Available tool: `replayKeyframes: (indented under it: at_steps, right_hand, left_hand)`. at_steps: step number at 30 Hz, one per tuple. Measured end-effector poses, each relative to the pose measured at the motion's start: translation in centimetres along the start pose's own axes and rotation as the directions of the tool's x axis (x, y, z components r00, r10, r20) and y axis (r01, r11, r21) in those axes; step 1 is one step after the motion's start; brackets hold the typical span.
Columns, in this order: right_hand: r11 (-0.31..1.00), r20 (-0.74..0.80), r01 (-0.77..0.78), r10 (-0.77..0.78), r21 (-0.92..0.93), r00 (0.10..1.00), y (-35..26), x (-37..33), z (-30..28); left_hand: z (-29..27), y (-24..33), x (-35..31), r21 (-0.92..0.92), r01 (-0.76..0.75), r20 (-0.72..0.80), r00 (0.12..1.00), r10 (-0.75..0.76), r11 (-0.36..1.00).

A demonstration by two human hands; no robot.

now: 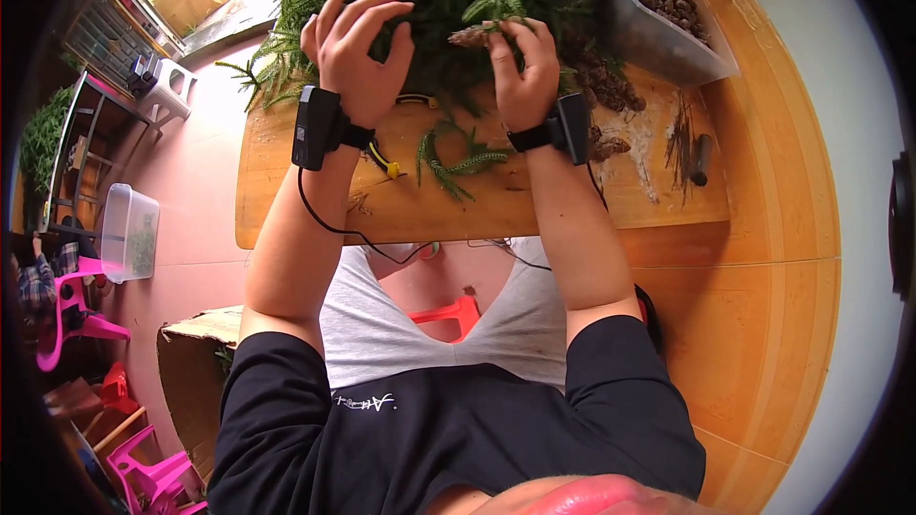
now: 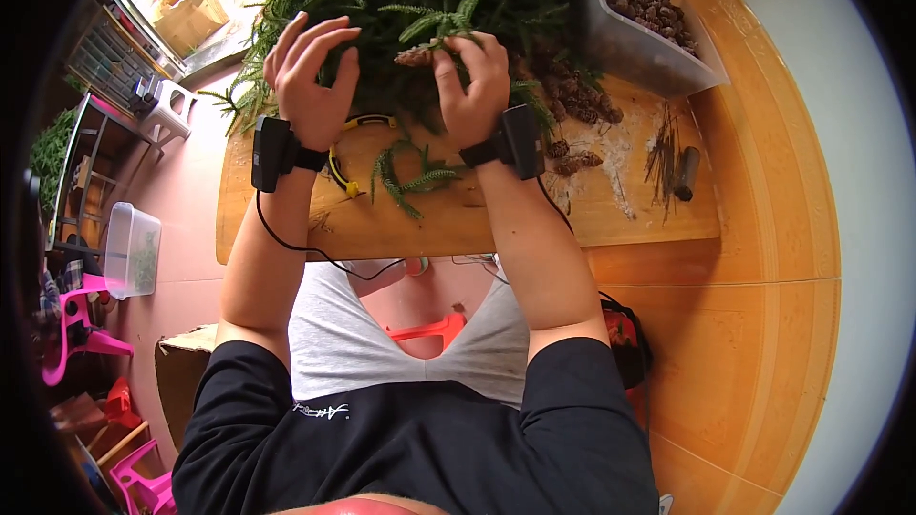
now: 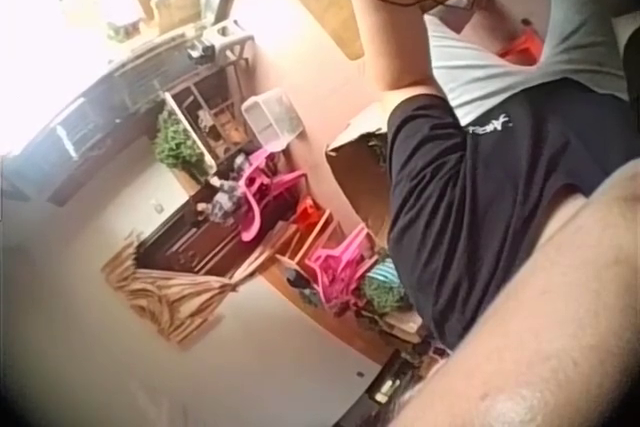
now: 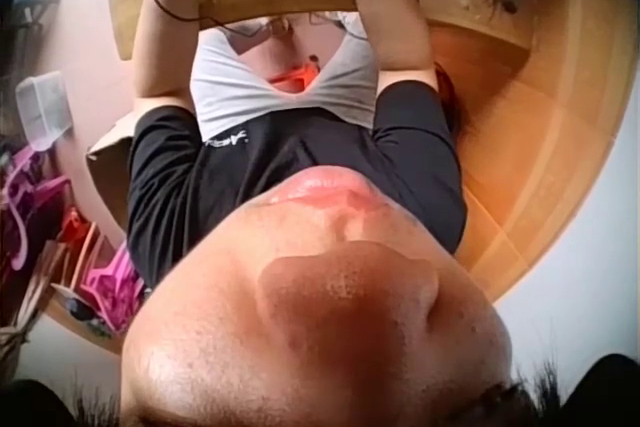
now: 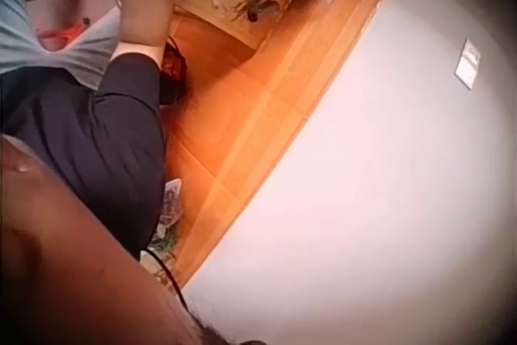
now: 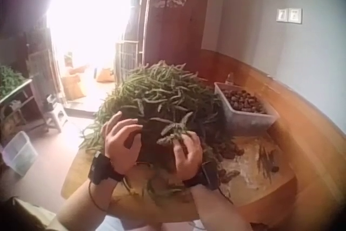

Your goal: The person picks up a pinecone and attaches it to a branch of greenery by hand, then picks up another branch and inspects it.

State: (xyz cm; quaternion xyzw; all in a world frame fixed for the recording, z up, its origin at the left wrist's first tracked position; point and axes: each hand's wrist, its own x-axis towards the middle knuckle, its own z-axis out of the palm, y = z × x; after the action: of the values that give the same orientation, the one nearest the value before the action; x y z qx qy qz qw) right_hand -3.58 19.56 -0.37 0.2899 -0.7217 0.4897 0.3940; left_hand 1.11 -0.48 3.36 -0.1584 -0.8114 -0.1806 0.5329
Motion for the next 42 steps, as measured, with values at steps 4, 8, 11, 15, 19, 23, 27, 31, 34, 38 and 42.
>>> replayKeyframes:
  at_steps: [4,8,11,15,19,23,27,31,34,38,42]
  right_hand:
    - [0.733,0.174,-0.357,0.317,0.579,0.932,1.1,-0.4,-0.2]
    - [0.382,0.485,-0.55,0.259,0.743,0.835,0.7,-0.2,-0.5]
    - [0.392,0.548,-0.563,0.161,0.727,0.821,0.7,-0.2,-0.5]
    - [0.638,0.413,-0.512,0.314,0.575,0.855,0.3,0.1,0.0]
    - [0.583,0.26,-0.527,0.48,0.618,0.838,-0.4,0.8,-0.4]
    - [0.712,0.162,-0.468,0.456,0.523,0.875,0.2,0.4,-0.4]
    - [0.734,0.127,-0.437,0.44,0.519,0.889,0.4,0.2,-0.6]
    - [0.719,0.11,-0.45,0.468,0.529,0.877,0.5,0.1,-0.4]
    - [0.764,0.152,-0.44,0.421,0.472,0.894,1.7,-0.1,-0.1]
    - [0.758,0.177,-0.46,0.43,0.462,0.885,1.4,0.7,-0.4]
    - [0.786,0.21,-0.471,0.421,0.401,0.882,1.8,0.2,-0.6]
  left_hand:
    - [0.4,0.4,0.1,-0.114,0.02,-0.016,1.0,-0.022,0.993]
    - [0.8,0.7,-0.9,-0.504,0.309,0.299,0.939,-0.173,0.807]
    - [1.0,0.7,-1.3,-0.518,0.616,0.625,0.746,-0.229,0.593]
    - [1.8,-0.4,-1.7,-0.6,0.569,0.516,0.812,-0.271,0.563]
    - [1.7,-0.9,-1.2,-0.621,0.401,0.309,0.915,-0.26,0.673]
    - [0.1,-0.4,-0.7,-0.623,0.604,0.447,0.796,-0.407,0.497]
    - [-3.9,0.4,0.1,-0.548,0.635,0.359,0.766,-0.532,0.544]
    - [-12.0,-1.4,-3.0,-0.383,0.699,0.276,0.71,-0.648,0.603]
    - [-20.5,-4.1,-7.1,-0.211,0.712,0.177,0.702,-0.69,0.67]
    - [-34.7,-4.9,-15.1,0.078,0.753,0.033,0.653,-0.757,0.653]
    - [-47.0,-4.1,-23.6,0.597,0.696,-0.174,0.598,-0.782,0.399]
